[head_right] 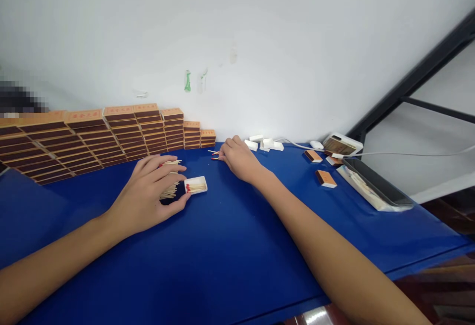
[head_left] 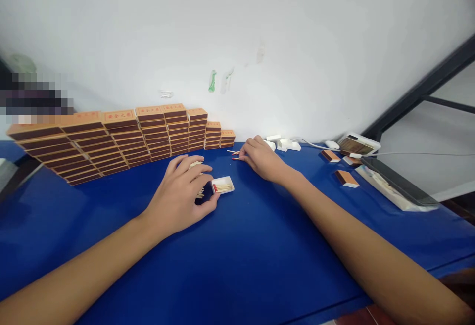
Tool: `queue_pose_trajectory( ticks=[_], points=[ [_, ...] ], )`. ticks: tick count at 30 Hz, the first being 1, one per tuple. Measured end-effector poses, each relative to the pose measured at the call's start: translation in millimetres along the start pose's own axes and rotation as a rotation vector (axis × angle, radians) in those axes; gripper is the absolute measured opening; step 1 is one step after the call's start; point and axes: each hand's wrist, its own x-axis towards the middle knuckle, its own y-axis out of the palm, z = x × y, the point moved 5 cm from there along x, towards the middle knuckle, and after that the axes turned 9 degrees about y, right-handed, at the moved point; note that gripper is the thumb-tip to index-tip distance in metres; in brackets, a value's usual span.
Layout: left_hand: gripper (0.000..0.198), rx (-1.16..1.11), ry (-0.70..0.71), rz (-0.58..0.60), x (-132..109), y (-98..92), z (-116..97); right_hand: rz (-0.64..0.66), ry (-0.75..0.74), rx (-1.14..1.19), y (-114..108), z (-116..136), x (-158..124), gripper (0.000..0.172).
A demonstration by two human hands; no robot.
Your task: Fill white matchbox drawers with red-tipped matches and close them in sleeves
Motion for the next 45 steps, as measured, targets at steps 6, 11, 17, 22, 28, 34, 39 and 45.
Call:
queue_pose_trajectory(
  ticks=[6, 11, 17, 22, 28, 34, 39, 45],
  points=[
    [0.014, 0.005, -0.007, -0.011, 0.1, -0.3, -0.5, 0.049, -0.059, 0.168, -32.2, 40.9, -22.7, 0.017],
    [0.013, 0.013, -0.007, -0.008, 0.8, -0.2, -0.7, 0.154, -0.167, 0.114, -33.2, 82.1, -37.9, 0.018],
    [0.013, 0.012, -0.001, -0.006, 1.0, 0.3, -0.4, 0.131, -0.202, 0.035, -22.7, 92.4, -36.2, 0.014],
    [0.013, 0.012, -0.002, 0.001, 0.8, -0.1, -0.5, 0.087, -0.163, 0.162, -25.5, 73.0, -30.5, 0.014],
    [0.014, -0.006, -0.002, 0.014, 0.0, -0.5, -0.7, -0.087, 0.051, 0.078, -16.6, 3.6, -14.1, 0.009],
    [0.015, -0.006, 0.0, 0.013, -0.5, -0.2, -0.1, -0.073, 0.095, -0.014, 0.2, -24.2, -4.6, 0.02],
    [0.016, -0.002, 0.001, 0.016, -0.6, 0.8, 0.5, -0.085, 0.085, 0.022, 4.4, -24.4, -1.5, 0.015],
    [0.016, -0.004, -0.004, 0.019, -0.5, 0.5, 0.6, -0.085, 0.086, 0.072, 5.1, -25.9, -0.8, 0.011]
  ],
)
